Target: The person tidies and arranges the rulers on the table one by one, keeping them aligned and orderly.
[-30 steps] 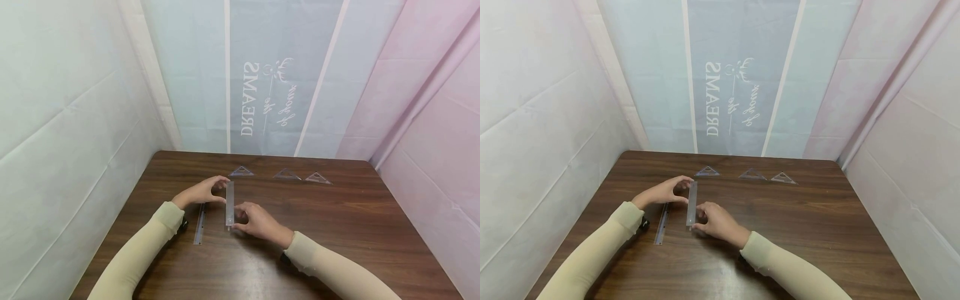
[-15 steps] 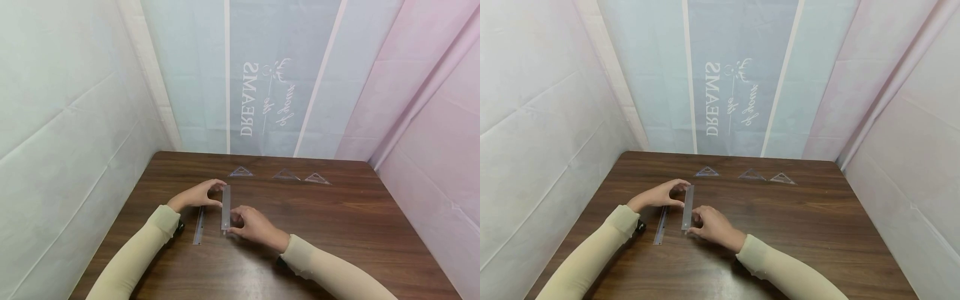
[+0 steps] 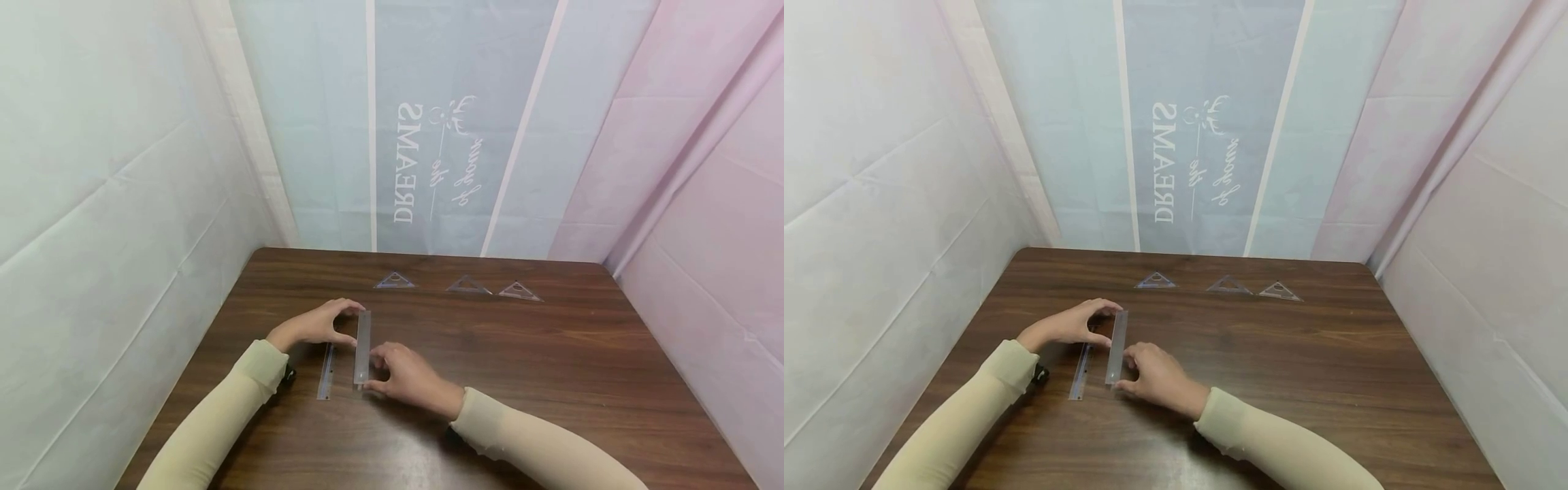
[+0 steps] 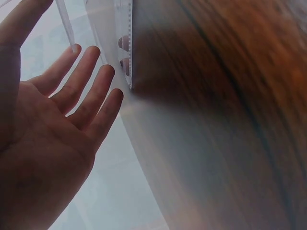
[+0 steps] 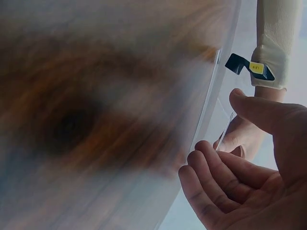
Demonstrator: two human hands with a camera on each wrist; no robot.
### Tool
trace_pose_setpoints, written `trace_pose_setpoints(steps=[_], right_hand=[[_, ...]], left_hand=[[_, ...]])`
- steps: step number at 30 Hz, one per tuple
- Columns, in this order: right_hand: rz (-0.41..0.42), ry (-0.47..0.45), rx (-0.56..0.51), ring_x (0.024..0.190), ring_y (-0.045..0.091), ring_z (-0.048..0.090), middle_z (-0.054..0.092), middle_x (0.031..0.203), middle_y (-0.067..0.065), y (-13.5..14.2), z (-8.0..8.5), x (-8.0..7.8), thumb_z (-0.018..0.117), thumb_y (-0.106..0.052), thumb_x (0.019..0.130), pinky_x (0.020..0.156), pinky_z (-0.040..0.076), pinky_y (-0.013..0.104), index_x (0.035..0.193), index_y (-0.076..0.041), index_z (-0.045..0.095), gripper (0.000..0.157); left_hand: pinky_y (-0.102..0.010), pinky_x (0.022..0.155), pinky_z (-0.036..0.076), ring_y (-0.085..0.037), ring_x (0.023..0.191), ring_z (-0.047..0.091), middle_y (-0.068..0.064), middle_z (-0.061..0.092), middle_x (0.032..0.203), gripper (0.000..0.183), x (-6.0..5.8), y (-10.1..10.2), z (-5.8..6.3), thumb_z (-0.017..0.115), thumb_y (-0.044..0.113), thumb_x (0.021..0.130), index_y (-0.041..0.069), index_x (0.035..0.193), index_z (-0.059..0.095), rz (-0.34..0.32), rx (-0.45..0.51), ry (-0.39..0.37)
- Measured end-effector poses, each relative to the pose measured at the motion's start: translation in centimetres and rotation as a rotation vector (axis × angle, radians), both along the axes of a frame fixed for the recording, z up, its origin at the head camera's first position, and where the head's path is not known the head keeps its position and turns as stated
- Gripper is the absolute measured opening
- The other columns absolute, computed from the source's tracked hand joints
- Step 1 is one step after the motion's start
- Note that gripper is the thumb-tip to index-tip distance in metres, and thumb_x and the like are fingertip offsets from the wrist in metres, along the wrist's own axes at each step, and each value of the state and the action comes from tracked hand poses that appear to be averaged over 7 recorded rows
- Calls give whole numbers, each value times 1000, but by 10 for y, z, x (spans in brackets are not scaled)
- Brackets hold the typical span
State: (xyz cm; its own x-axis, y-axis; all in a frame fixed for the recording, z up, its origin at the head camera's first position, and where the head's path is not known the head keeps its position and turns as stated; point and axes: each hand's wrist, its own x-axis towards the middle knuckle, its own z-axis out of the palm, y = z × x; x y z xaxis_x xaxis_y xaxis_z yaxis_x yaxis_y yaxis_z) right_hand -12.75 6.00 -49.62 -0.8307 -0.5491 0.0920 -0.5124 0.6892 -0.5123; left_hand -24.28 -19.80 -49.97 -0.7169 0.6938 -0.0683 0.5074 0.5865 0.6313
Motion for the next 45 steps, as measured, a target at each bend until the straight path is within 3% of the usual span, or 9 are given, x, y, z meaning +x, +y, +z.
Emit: trace_pose_setpoints(steps=[11,18,36,45], right_hand=[[22,10,-2,84,6,55,68,96,0,-5,-3,2,94,-34,86,74,52,25,121,-3,75,51],[52,53,48,97,8,60,71,109,1,-8,-5,5,92,-38,87,87,56,30,124,-3,75,53],[54,101,167,101,13,63,68,113,0,-11,0,7,93,-44,85,84,59,29,127,-3,74,62],[57,153,243,102,14,61,66,115,0,-14,-9,11,91,-48,86,87,59,28,127,-3,74,63]], left_hand=[[-57,117,42,-33,141,49,-10,54,151,80,5,-4,2,86,47,92,13,155,51,6,-44,16],[-57,118,41,-32,144,46,-10,52,153,81,9,-6,0,87,48,90,14,155,52,23,-78,3],[-58,117,42,-36,144,45,-11,52,154,78,13,-2,6,88,44,90,8,150,54,-3,-99,25],[-59,114,43,-37,140,47,-13,51,152,78,17,-1,-1,89,43,89,6,148,54,-17,-93,68]])
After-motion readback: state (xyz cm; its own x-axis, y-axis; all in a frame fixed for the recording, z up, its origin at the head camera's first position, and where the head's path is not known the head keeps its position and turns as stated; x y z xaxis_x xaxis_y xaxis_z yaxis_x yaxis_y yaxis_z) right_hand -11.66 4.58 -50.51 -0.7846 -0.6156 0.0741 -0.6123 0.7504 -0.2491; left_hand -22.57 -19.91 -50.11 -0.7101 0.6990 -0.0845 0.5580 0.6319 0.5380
